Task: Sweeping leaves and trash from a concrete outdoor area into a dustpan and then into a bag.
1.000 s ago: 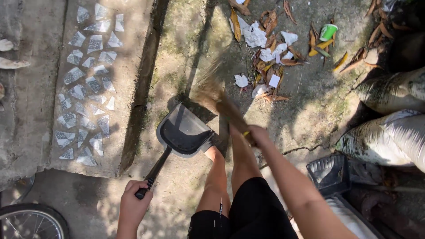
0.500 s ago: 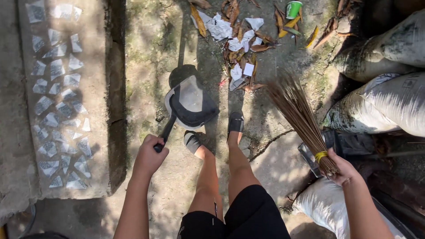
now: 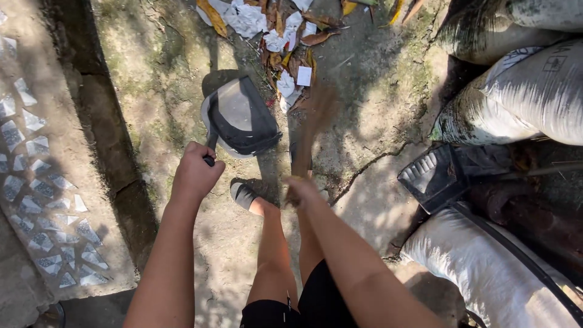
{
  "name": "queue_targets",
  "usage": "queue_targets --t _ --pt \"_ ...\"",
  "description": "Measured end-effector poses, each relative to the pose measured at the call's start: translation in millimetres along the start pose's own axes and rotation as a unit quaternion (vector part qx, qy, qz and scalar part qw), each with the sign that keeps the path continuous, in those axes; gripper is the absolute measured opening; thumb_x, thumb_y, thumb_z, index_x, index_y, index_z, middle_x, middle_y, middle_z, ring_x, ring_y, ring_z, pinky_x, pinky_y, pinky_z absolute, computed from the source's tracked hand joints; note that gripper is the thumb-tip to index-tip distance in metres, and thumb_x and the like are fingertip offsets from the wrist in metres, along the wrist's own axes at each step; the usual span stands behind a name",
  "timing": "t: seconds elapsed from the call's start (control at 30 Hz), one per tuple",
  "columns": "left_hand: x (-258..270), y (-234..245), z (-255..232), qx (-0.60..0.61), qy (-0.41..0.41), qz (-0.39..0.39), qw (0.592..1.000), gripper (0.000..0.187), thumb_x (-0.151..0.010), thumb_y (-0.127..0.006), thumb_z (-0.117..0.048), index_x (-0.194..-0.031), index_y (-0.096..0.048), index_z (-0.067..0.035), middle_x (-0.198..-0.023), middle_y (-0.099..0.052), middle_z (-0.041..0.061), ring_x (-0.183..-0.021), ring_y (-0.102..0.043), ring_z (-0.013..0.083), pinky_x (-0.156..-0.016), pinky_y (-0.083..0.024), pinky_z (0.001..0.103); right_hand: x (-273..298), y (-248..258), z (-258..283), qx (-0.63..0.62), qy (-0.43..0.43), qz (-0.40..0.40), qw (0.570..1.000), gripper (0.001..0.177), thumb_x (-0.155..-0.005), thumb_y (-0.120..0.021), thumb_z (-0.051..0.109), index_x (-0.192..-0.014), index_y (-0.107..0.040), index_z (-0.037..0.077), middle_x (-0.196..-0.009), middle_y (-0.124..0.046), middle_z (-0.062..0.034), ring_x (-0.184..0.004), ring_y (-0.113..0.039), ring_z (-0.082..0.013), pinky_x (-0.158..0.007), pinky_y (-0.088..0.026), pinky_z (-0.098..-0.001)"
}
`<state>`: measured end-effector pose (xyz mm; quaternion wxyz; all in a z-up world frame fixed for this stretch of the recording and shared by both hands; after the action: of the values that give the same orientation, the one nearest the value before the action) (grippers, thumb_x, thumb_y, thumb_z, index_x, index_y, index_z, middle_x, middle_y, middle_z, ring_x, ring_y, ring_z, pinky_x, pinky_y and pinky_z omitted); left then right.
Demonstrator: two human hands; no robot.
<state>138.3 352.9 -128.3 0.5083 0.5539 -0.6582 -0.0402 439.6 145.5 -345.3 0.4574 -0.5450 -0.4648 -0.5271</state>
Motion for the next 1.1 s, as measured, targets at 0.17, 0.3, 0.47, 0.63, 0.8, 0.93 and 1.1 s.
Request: queue_targets --t 0.17,0.3,0.47,0.63,0.8,0.93,1.1 --pt "-12 -8 -25 -0.014 0.009 -0.003 1.000 0.029 -0.076 -0.076 -0.020 -0.094 -0.070 0.001 -0.102 -0.060 0.017 -0.088 -0.066 0.0373 -0.080 -0.054 0.043 125 -55 -1 -0.047 -0.045 0.095 0.993 0.059 -0.079 -0.077 0.024 -0.130 -0.050 0.011 -0.088 -0.067 -0.0069 -0.079 -0.065 -0.0250 -0.063 -0.055 -0.0492" --pt "-16 14 -20 -0.032 0.034 -0.007 0.999 0.027 -0.076 -0.077 -0.021 -0.094 -0.071 -0.001 -0.103 -0.061 0.014 -0.086 -0.065 0.0345 -0.080 -0.053 0.043 98 93 37 0.147 0.109 0.113 0.977 0.058 -0.087 -0.086 0.028 -0.131 -0.066 -0.003 -0.104 -0.073 -0.0090 -0.090 -0.070 -0.0156 -0.074 -0.058 -0.0279" --pt "2 78 40 -0.022 0.124 -0.009 0.992 0.023 -0.080 -0.074 -0.019 -0.095 -0.074 -0.001 -0.099 -0.065 0.010 -0.079 -0.066 0.0232 -0.077 -0.054 0.040 192 229 190 0.333 0.108 -0.117 0.929 0.106 -0.071 -0.085 0.021 -0.162 -0.030 0.022 -0.125 -0.065 -0.0119 -0.091 -0.068 -0.0184 -0.074 -0.060 -0.0319" --pt "0 116 47 -0.126 0.126 -0.024 0.984 0.023 -0.086 -0.076 -0.021 -0.096 -0.076 0.000 -0.102 -0.064 0.014 -0.083 -0.067 0.0301 -0.077 -0.055 0.044 134 234 262 0.273 0.073 -0.201 0.938 0.090 -0.079 -0.082 0.021 -0.156 -0.037 0.011 -0.109 -0.070 -0.0188 -0.073 -0.065 -0.0237 -0.061 -0.056 -0.0365" --pt "-24 119 25 -0.186 0.110 -0.058 0.975 0.024 -0.087 -0.077 -0.022 -0.099 -0.079 -0.002 -0.108 -0.063 0.018 -0.091 -0.066 0.0361 -0.084 -0.055 0.047 61 139 201 0.153 0.051 -0.163 0.973 0.088 -0.081 -0.076 0.015 -0.155 -0.028 0.014 -0.104 -0.066 -0.0183 -0.071 -0.067 -0.0236 -0.055 -0.062 -0.0363" --pt "-50 92 -25 -0.200 0.073 -0.020 0.977 0.024 -0.087 -0.074 -0.022 -0.103 -0.078 -0.005 -0.114 -0.062 0.016 -0.090 -0.069 0.0360 -0.086 -0.055 0.052 42 26 123 0.036 0.067 -0.101 0.992 0.064 -0.078 -0.076 0.008 -0.130 -0.039 0.005 -0.087 -0.065 -0.0164 -0.060 -0.068 -0.0283 -0.046 -0.060 -0.0462" --pt "-69 29 -71 -0.280 -0.065 0.050 0.956 0.022 -0.084 -0.075 -0.018 -0.099 -0.074 -0.003 -0.115 -0.060 0.018 -0.088 -0.070 0.0411 -0.086 -0.054 0.054 95 -105 55 0.003 -0.078 0.064 0.995 0.054 -0.083 -0.075 0.029 -0.123 -0.052 0.002 -0.079 -0.060 -0.0084 -0.057 -0.060 -0.0199 -0.044 -0.053 -0.0340"
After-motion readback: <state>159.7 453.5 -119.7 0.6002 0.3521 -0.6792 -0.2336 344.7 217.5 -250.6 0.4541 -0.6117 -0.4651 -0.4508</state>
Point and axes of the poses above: each hand's wrist, its own x-axis away from the middle knuckle, its own y-axis out of the back of the hand, z = x × y, the point moved 8 cm from there along -x, towards the middle knuckle
